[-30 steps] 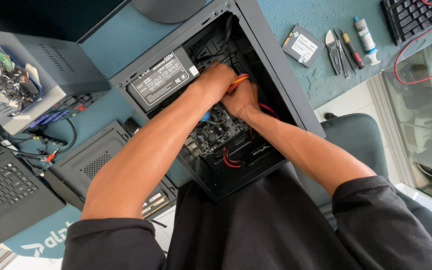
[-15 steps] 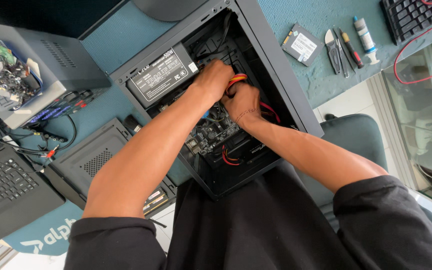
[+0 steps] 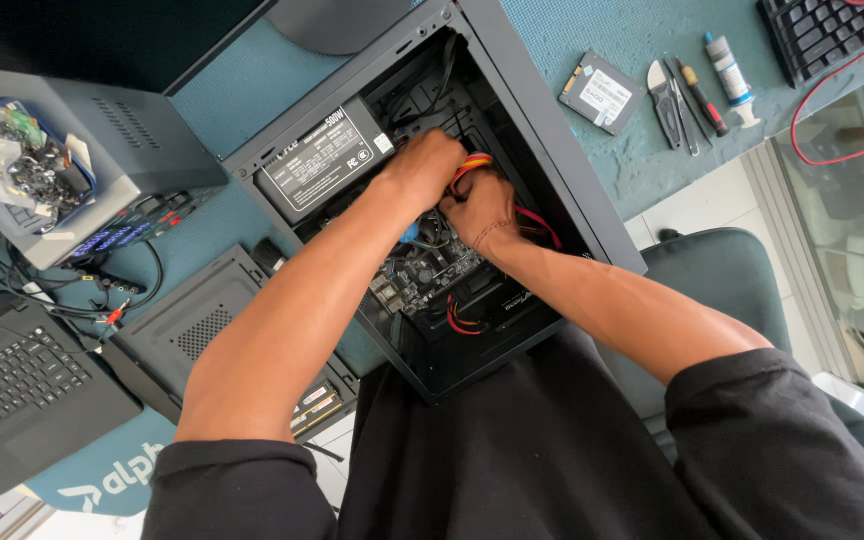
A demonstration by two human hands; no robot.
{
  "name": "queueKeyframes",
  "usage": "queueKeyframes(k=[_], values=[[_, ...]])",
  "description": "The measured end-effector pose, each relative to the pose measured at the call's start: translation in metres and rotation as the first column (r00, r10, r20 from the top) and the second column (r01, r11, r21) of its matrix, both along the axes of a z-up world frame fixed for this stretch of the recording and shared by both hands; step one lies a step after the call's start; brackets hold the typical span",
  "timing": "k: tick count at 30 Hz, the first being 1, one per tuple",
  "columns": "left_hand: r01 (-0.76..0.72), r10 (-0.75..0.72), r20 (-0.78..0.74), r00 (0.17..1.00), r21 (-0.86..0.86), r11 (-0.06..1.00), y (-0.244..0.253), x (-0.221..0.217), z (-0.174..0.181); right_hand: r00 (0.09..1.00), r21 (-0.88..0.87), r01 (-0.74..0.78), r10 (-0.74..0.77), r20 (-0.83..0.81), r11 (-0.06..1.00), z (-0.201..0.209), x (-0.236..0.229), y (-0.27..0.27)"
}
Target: The person connects various power cables to the motherboard and graphics card inside an open computer case. They route the wires through the case and secure them to the components by hand.
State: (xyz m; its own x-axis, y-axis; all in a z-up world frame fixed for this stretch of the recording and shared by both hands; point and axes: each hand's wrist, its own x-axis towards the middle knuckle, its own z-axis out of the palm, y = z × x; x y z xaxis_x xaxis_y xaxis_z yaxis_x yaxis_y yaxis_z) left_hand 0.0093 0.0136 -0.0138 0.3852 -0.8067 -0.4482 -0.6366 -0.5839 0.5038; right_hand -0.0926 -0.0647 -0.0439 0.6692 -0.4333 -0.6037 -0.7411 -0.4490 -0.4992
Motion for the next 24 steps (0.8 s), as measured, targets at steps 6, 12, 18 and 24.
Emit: queueKeyframes(k=[6, 12, 18, 24], values=[[-0.022, 0.025, -0.024, 0.999, 0.134, 0.991, -0.011, -0.001, 0.000, 0.999, 0.050, 0.030, -0.031, 0.035, 0.998, 0.003, -0.003, 0.001], [0.057, -0.050, -0.032, 0.998, 0.268, 0.962, -0.026, 0.002, 0.002, 0.998, 0.021, 0.016, -0.017, 0.059, 1.000, -0.004, -0.002, 0.002], [-0.127, 0.197, -0.164, 0.966, 0.361, 0.924, -0.031, 0.000, 0.050, 0.998, -0.012, 0.032, -0.032, -0.049, 0.999, 0.008, 0.006, 0.008], [-0.044, 0.031, 0.061, 0.998, 0.227, 0.973, -0.030, -0.002, 0.000, 0.992, 0.033, 0.002, 0.002, -0.125, 0.999, -0.001, 0.013, 0.002]])
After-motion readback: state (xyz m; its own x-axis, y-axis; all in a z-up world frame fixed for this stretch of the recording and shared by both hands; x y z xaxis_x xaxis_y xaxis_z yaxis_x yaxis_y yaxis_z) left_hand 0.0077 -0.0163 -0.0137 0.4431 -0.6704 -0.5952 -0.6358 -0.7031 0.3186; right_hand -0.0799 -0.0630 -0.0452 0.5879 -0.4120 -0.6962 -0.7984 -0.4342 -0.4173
